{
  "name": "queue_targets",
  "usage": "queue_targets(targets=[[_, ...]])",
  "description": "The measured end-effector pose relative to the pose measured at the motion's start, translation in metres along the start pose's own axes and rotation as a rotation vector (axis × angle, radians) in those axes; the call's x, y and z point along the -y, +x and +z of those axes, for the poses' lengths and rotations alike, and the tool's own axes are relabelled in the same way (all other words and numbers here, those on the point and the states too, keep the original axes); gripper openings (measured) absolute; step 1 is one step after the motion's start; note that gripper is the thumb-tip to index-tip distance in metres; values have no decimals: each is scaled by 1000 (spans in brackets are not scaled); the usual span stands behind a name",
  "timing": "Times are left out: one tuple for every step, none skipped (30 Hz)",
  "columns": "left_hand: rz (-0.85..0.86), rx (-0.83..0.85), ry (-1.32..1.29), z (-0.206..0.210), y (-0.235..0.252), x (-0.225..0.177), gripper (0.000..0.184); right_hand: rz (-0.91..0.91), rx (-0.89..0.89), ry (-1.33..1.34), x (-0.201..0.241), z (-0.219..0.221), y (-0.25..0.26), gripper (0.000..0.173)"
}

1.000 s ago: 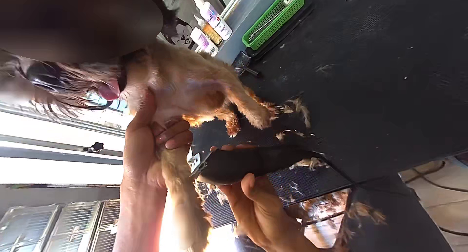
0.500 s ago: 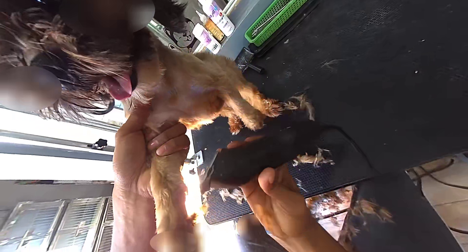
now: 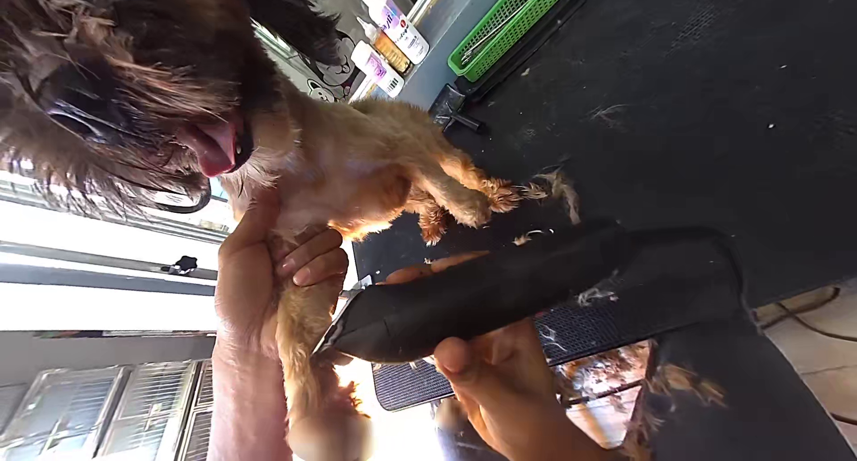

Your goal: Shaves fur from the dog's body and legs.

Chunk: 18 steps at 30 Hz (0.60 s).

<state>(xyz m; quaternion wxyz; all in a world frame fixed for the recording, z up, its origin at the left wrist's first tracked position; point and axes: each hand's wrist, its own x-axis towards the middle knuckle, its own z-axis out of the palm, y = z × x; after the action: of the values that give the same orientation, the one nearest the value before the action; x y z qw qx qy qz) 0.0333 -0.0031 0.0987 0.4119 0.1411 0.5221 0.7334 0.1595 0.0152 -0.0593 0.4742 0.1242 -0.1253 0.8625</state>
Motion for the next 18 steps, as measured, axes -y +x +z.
queue_targets(targets=[[5,5,24,0,0,1,45,30,20,-23,3,-1,3,43],[9,8,42,1,-1,2,46,71,32,-31,4,-3,5,43],[6,6,45,1,-2,2,46,119,44,-29,5,-4,7,42],[-5,14,36,0,-2,2,45,169,75,-20,6,-5,10,42],[-21,34,16,-1,-2,2,46,215,108,-6,7,-6,11,42],[-53,78,-16,-4,-3,1,47,255,145,21,7,-6,12,42],[-74,99,-31,-6,-5,1,47,289,184,52,7,-6,13,42],[-88,101,-33,-7,-9,3,46,317,226,84,8,-7,15,42],[-95,85,-22,-6,-13,5,46,334,267,117,8,-10,16,42],[-120,67,-41,-5,-12,4,49,344,309,139,8,-14,18,42],[-144,70,-48,-5,-12,3,50,347,348,155,8,-20,20,42],[-161,83,-40,-5,-12,3,50,351,377,178,8,-27,22,42],[-164,80,-36,-5,-13,5,49,353,396,198,9,-33,25,44],[-157,70,-30,-4,-13,7,48,342,408,207,11,-38,29,45],[-156,74,-23,-4,-14,9,47,320,401,204,14,-41,32,45],[-153,75,-16,-3,-14,11,47,289,365,161,17,-42,35,44],[-142,76,-1,-3,-14,12,47,251,318,110,20,-39,38,43],[-124,71,14,-2,-14,13,46,208,264,44,21,-36,41,42]])
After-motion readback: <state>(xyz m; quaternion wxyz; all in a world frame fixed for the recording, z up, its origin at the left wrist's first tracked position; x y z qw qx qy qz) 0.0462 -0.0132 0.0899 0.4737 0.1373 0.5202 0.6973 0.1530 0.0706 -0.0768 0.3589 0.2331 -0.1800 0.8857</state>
